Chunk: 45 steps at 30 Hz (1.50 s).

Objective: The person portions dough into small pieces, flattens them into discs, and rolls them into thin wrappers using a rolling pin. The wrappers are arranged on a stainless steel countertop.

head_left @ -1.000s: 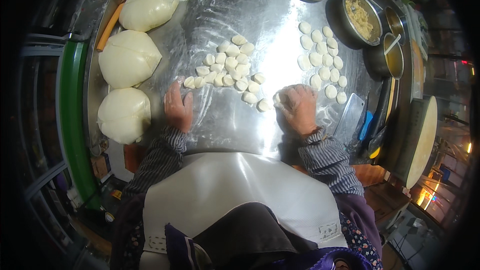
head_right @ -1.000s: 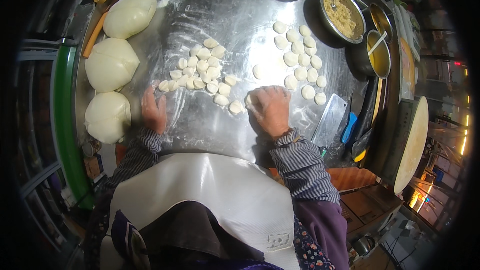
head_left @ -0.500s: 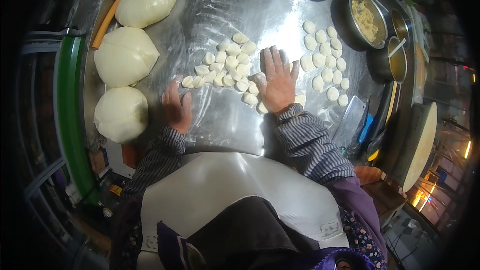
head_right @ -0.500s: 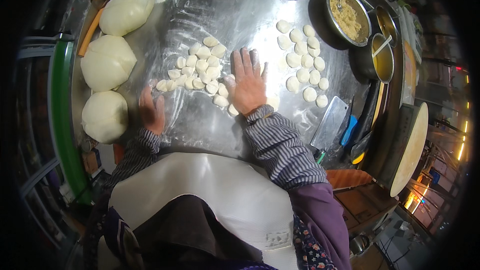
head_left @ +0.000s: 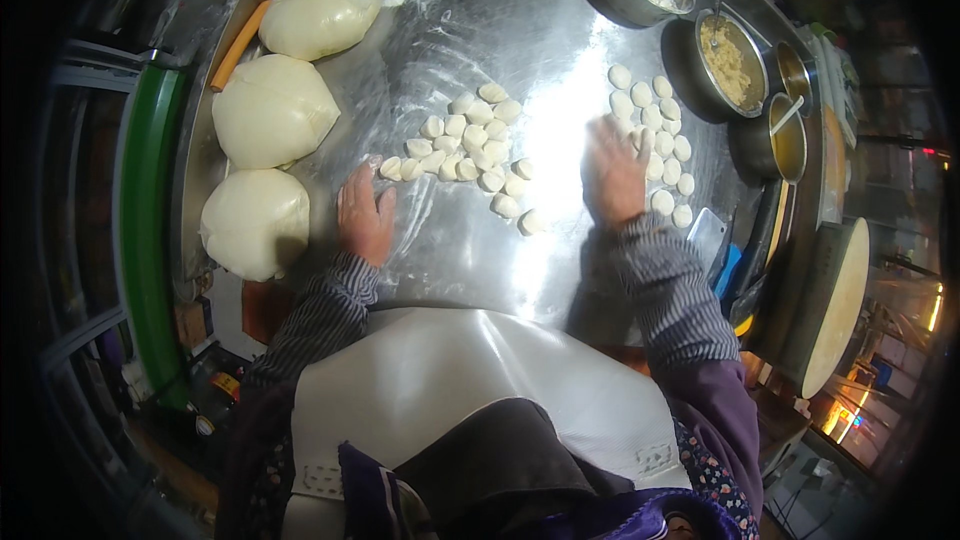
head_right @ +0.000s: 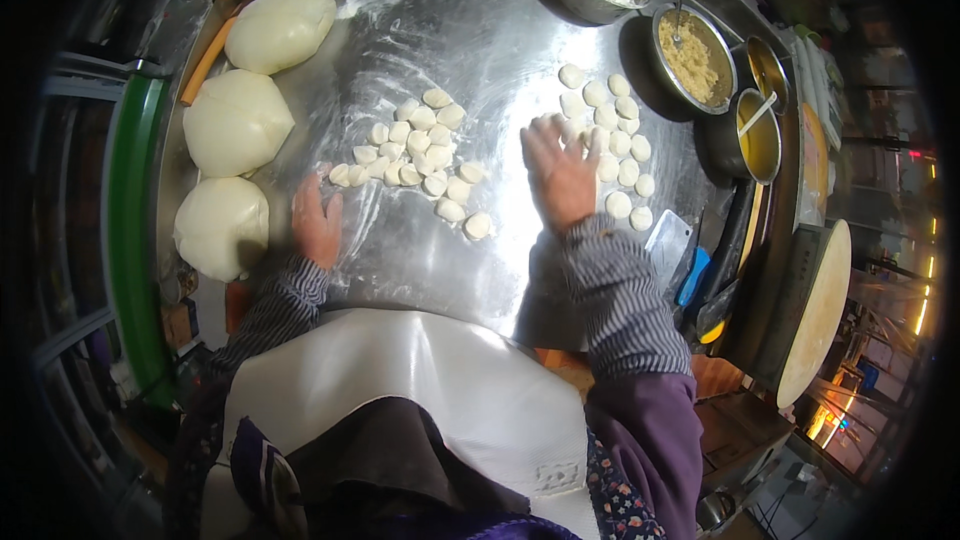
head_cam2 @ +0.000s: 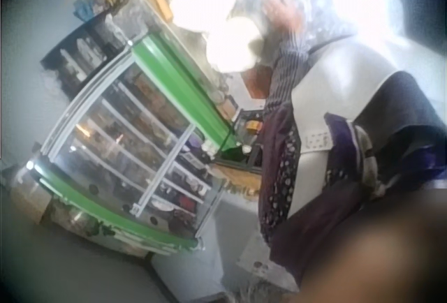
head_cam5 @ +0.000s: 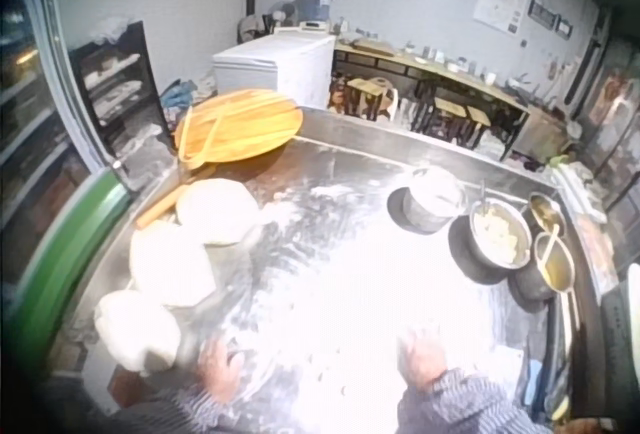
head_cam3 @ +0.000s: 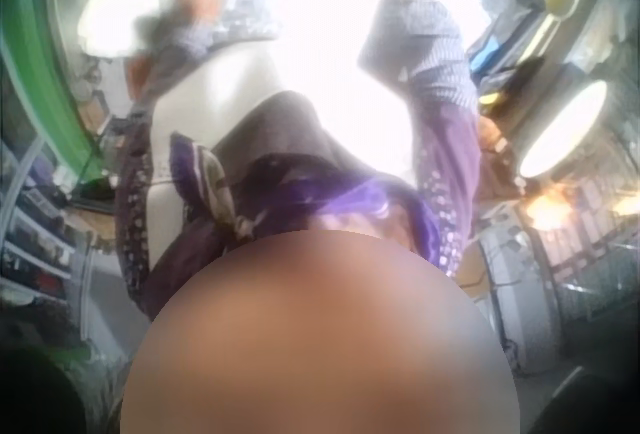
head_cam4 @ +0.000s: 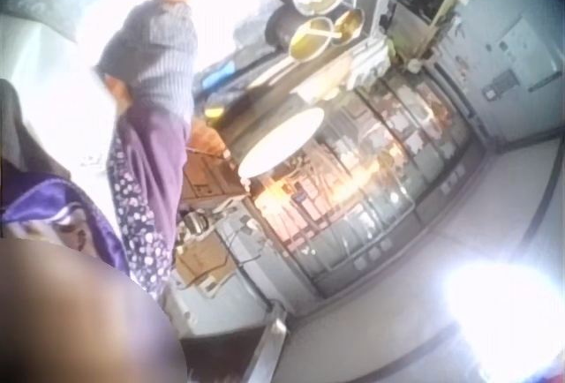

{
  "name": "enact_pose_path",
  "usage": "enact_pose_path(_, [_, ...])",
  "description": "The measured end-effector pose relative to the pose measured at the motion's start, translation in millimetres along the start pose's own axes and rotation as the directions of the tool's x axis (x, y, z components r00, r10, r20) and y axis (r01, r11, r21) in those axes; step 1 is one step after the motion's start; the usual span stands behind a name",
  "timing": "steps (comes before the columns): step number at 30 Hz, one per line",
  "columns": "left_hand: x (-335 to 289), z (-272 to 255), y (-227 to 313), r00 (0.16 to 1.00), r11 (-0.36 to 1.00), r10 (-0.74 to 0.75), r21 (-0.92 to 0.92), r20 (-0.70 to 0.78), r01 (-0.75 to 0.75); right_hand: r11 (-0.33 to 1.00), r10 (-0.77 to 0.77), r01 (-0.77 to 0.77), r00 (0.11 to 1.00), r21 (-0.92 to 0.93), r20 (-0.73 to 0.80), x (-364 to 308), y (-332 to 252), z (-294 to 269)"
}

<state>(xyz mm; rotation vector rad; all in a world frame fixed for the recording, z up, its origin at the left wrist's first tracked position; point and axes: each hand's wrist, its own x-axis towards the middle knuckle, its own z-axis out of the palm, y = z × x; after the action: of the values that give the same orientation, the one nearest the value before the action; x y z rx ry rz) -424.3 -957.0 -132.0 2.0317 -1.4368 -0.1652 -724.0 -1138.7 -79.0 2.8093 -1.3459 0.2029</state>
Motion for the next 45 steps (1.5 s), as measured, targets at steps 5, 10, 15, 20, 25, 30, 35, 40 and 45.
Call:
enact_pose_path(5, [1, 1, -1, 1.000, 1.000, 0.012, 0.013, -0.008, -0.012, 0.764, -0.221, 0.213, 0.973, 0.609, -0.064, 20, -22, 16])
enact_pose_path(10, [0, 1, -2, 1.000, 1.000, 0.002, -0.007, 0.000, -0.002, 0.776, -0.072, 0.053, 0.997, 0.628, 0.005, -17, -31, 10])
enact_pose_path(15, [-2, 1, -3, 0.999, 1.000, -0.026, 0.003, 0.041, 0.026, 0.877, 0.043, -0.007, 0.997, 0.480, -0.064, -22, -15, -11])
enact_pose_path(20, [2, -1, -5, 0.998, 1.000, -0.009, -0.021, 0.063, 0.010, 0.981, 0.010, -0.006, 1.000, 0.194, -0.019, 9, -37, 17])
enact_pose_path(25, [2, -3, -2, 0.993, 0.999, -0.040, 0.017, 0.107, 0.039, 0.988, 0.057, -0.065, 0.997, 0.139, 0.057, 19, -50, 40])
enact_pose_path(30, [2, -4, 1, 0.996, 0.999, -0.042, -0.001, 0.077, 0.042, 0.860, 0.131, -0.169, 0.985, 0.482, 0.112, 28, -37, 15])
enact_pose_path(35, [-1, 3, -1, 1.000, 0.999, -0.024, 0.027, -0.015, 0.025, 0.803, 0.042, -0.064, 0.998, 0.593, 0.052, -33, -56, -2])
enact_pose_path(40, [0, 8, -9, 0.999, 0.999, 0.035, 0.021, -0.040, -0.034, 0.866, 0.158, -0.144, 0.987, 0.479, 0.010, -98, -64, 5])
enact_pose_path(45, [0, 6, -10, 0.999, 0.999, 0.033, 0.007, -0.021, -0.033, 0.799, 0.269, -0.240, 0.963, 0.551, 0.030, -97, -32, -17])
